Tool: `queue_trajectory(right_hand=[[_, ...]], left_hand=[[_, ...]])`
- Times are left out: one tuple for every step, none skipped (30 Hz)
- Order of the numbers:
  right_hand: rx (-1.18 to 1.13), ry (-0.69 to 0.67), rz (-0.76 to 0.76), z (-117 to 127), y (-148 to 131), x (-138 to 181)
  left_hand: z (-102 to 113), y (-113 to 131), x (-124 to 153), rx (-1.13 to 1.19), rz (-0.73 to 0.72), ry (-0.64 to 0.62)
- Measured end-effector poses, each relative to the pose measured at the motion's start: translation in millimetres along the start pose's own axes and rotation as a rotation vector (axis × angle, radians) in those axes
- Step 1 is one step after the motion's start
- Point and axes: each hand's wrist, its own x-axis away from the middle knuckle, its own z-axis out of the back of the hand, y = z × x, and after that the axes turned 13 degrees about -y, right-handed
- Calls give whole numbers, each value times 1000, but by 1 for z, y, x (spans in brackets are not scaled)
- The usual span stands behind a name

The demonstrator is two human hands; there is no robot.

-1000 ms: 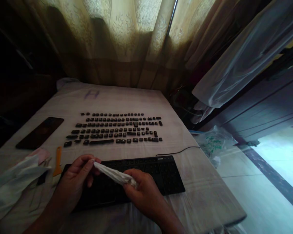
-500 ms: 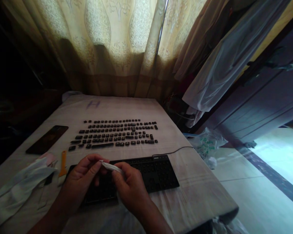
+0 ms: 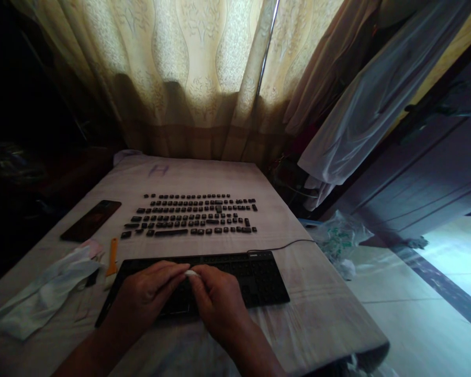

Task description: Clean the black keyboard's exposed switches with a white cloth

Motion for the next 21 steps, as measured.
queue_trajectory(right_hand=[[25, 1, -16, 1, 0, 1], [59, 7, -39, 1, 0, 2], [103, 14, -65, 2, 1, 3], [149, 21, -86, 2, 1, 3], [192, 26, -99, 2, 2, 3], [222, 30, -99, 2, 2, 3], [236, 38, -83, 2, 2, 2], [234, 53, -56, 2, 2, 1], [220, 72, -20, 1, 2, 0], [198, 95, 17, 0, 2, -1], [172, 118, 49, -2, 2, -2], [147, 143, 73, -5, 2, -3], [123, 167, 90, -7, 2, -4], [103, 187, 100, -10, 3, -5], [88, 204, 105, -12, 4, -5], [80, 214, 108, -14, 6, -5], [77, 223, 111, -16, 7, -5], [78, 226, 113, -17, 8, -5], [81, 225, 115, -18, 9, -5], [86, 226, 116, -18, 10, -5], [89, 223, 115, -18, 11, -4]], left_hand=[[-1, -1, 1, -27, -1, -10], [-2, -2, 2, -58, 0, -20], [-2, -3, 4, -92, 3, -34], [-3, -4, 5, -128, 12, -50], [-3, -4, 6, -165, 29, -67], [-3, -4, 6, -199, 51, -80], [-3, -4, 6, -230, 79, -90], [-3, -4, 5, -256, 111, -98], [-3, -3, 5, -275, 149, -99], [-3, -2, 3, -285, 189, -95], [-4, -1, 2, -287, 227, -84], [-6, -1, 1, -281, 261, -66], [-7, -1, 1, -270, 288, -44], [-9, -1, 0, -253, 304, -22], [-11, -2, 0, -230, 311, -2], [-13, -3, 1, -197, 312, 11], [-15, -4, 1, -154, 311, 17], [-17, -5, 2, -99, 311, 19], [-18, -6, 3, -32, 316, 24], [-19, -6, 3, 46, 335, 35], [-20, -6, 4, 128, 371, 53]])
